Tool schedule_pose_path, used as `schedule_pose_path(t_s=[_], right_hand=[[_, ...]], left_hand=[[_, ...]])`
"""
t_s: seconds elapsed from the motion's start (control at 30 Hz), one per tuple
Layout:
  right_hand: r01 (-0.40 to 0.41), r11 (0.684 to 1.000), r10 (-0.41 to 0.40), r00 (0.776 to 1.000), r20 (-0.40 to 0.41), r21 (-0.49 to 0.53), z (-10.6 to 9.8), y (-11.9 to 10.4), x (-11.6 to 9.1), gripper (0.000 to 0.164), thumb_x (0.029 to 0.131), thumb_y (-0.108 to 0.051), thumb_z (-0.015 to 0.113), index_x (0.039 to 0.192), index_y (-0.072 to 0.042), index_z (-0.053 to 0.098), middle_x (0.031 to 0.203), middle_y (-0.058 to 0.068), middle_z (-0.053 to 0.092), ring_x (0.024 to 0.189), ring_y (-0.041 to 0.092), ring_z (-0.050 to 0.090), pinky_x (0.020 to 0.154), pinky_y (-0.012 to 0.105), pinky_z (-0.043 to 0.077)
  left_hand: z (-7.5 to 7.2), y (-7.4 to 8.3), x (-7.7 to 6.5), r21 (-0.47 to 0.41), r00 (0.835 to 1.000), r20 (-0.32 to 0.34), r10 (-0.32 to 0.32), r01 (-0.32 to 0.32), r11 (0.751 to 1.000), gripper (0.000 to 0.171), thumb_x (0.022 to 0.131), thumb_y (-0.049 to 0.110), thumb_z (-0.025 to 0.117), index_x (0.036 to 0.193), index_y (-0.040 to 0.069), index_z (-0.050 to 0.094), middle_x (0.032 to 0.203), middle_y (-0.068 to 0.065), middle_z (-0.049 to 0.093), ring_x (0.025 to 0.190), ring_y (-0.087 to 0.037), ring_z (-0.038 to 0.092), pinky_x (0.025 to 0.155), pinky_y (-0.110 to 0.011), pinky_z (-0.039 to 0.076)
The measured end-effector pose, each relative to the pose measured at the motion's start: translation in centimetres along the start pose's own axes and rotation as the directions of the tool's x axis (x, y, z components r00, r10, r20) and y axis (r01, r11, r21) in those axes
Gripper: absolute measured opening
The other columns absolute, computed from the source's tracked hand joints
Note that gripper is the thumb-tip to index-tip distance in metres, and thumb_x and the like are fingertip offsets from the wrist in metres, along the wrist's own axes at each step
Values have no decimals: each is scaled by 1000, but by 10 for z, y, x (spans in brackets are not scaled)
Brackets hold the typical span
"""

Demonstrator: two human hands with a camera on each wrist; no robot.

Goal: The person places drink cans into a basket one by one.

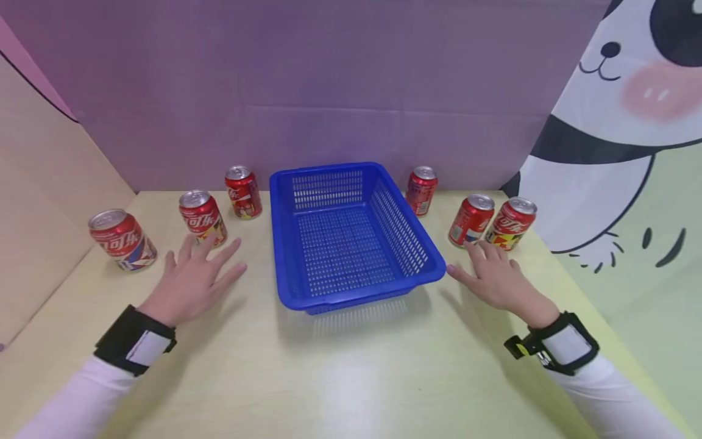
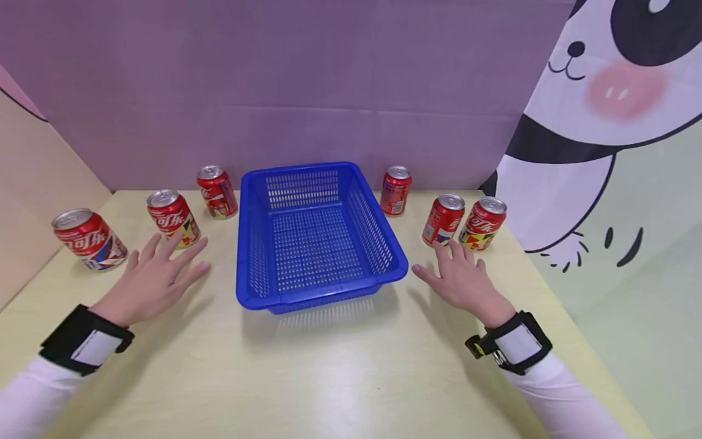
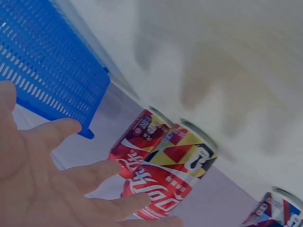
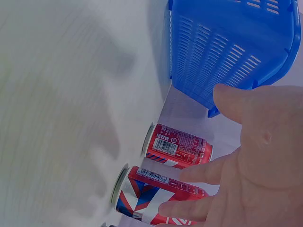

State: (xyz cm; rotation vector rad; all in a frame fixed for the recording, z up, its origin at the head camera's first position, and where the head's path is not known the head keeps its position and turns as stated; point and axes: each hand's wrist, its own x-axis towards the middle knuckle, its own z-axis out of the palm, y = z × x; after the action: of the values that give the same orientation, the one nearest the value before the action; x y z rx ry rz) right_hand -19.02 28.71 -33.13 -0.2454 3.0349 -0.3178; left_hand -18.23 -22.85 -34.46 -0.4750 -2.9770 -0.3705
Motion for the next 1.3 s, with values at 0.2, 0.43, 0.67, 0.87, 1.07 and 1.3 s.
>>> schedule_pose_path(t_s=[0.2, 0.43, 0.67, 0.87, 1.07, 1.3], right_hand=[[9, 1000, -9, 1000, -13, -7, -3, -1, -1, 93, 96, -67, 35, 150, 7, 26, 149, 38, 20, 134, 59, 17, 98, 77, 19], [29, 999, -30, 999, -41, -22, -6, -3, 1, 89, 95, -66, 39, 145, 8, 38, 143, 36, 34, 130, 55, 31, 96, 72, 31], [126, 992, -128, 989, -77, -32, -27, -3, 8, 71, 97, -50, 55, 138, 7, 48, 132, 33, 49, 120, 47, 47, 96, 62, 40], [227, 970, -235, 968, -93, -87, -62, -3, 22, 53, 94, -38, 65, 128, 3, 59, 123, 26, 56, 109, 40, 55, 90, 56, 46], [220, 973, -225, 972, -69, -65, -93, 5, 56, 55, 92, -32, 69, 128, 7, 56, 124, 28, 54, 112, 41, 51, 91, 56, 46], [76, 994, -69, 994, 82, -82, -104, 13, 92, 71, 89, -36, 71, 139, 8, 44, 135, 35, 41, 119, 47, 45, 91, 61, 44]], left_hand=[[-6, 20, 34, -192, 996, -87, 11, -28, 981, 69, 102, 53, 37, 150, 3, 37, 151, -29, 30, 137, -51, 26, 105, -68, 22], [2, 54, 76, -446, 997, -44, -67, 40, 894, 83, 99, 47, 51, 155, -2, 15, 155, -28, 21, 142, -45, 18, 109, -62, 20], [19, 62, 92, -606, 995, -99, -33, -34, 795, 89, 89, 6, 59, 153, -6, -2, 154, -33, 16, 140, -45, 22, 112, -56, 21], [14, 61, 93, -643, 995, -97, -5, -59, 764, 80, 89, -2, 53, 154, -5, 6, 151, -31, 26, 136, -44, 32, 109, -56, 27], [16, 60, 95, -677, 994, -113, 10, -84, 731, 76, 89, -5, 51, 154, -4, 9, 150, -29, 26, 137, -42, 30, 110, -54, 25], [19, 61, 95, -736, 999, -46, -19, -21, 676, 80, 92, -4, 49, 154, -4, -1, 153, -31, 21, 138, -42, 28, 112, -52, 23]])
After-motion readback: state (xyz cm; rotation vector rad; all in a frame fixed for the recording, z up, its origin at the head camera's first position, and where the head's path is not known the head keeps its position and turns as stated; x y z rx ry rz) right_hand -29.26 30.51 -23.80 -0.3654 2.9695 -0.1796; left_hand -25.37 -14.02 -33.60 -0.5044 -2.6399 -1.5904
